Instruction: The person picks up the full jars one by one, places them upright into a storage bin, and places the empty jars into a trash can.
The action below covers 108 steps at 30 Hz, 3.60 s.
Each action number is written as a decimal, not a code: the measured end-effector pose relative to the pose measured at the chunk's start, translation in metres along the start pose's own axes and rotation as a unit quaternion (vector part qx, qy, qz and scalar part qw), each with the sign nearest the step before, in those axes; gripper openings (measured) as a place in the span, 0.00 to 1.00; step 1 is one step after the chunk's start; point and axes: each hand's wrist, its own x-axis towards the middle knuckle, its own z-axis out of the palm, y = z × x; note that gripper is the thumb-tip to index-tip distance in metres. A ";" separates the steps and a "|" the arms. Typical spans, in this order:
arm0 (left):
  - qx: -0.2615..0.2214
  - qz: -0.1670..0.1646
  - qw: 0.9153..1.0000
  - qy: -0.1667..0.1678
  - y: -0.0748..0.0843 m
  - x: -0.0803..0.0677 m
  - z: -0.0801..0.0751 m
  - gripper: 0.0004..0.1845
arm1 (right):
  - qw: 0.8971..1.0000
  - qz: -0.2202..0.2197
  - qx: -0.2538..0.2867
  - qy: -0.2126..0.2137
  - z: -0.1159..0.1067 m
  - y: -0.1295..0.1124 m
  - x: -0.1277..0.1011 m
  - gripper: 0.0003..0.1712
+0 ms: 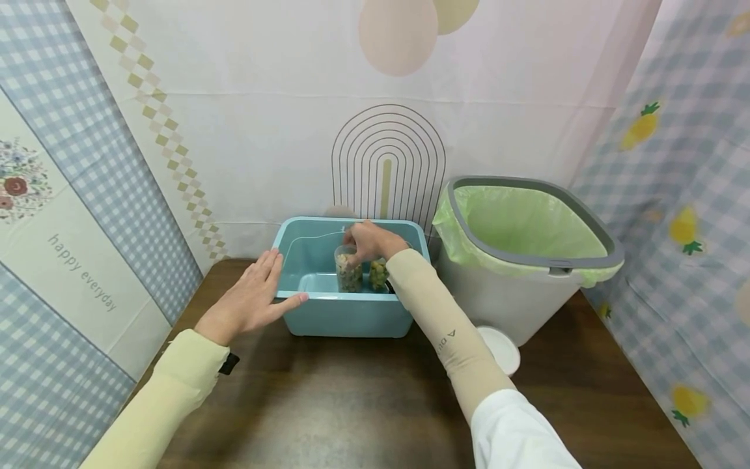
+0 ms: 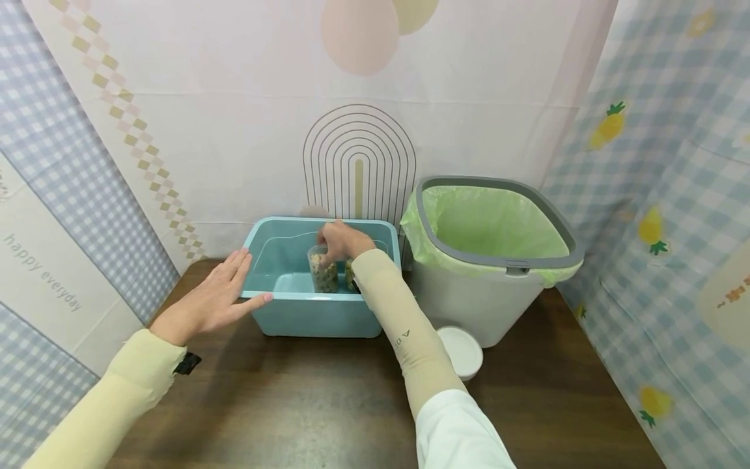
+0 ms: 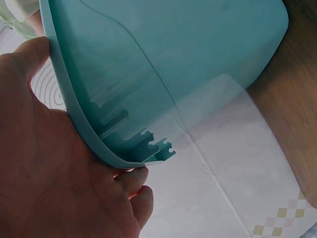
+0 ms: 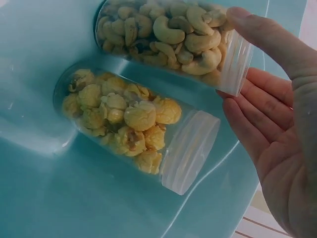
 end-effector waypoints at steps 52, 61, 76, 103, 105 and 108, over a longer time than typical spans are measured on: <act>0.009 -0.003 1.000 -0.015 -0.007 0.003 -0.009 0.58 | 0.986 0.088 -0.122 -0.071 -0.120 -0.101 -0.083 0.52; 0.011 0.003 1.000 -0.006 -0.008 0.003 -0.010 0.57 | 0.986 0.104 -0.119 -0.049 -0.137 -0.091 -0.130 0.58; 0.002 0.000 1.000 -0.009 -0.006 0.006 -0.006 0.58 | 0.987 0.109 -0.114 0.031 -0.141 -0.038 -0.237 0.62; -0.001 0.010 1.000 -0.002 -0.003 0.017 0.002 0.57 | 0.971 0.211 -0.075 0.080 -0.120 0.089 -0.358 0.57; -0.002 0.011 1.000 -0.002 -0.003 0.016 0.002 0.57 | 0.971 0.214 -0.068 0.080 -0.115 0.098 -0.361 0.55; -0.002 0.010 1.000 -0.006 -0.003 0.016 0.004 0.58 | 0.970 0.221 -0.060 0.080 -0.110 0.108 -0.364 0.54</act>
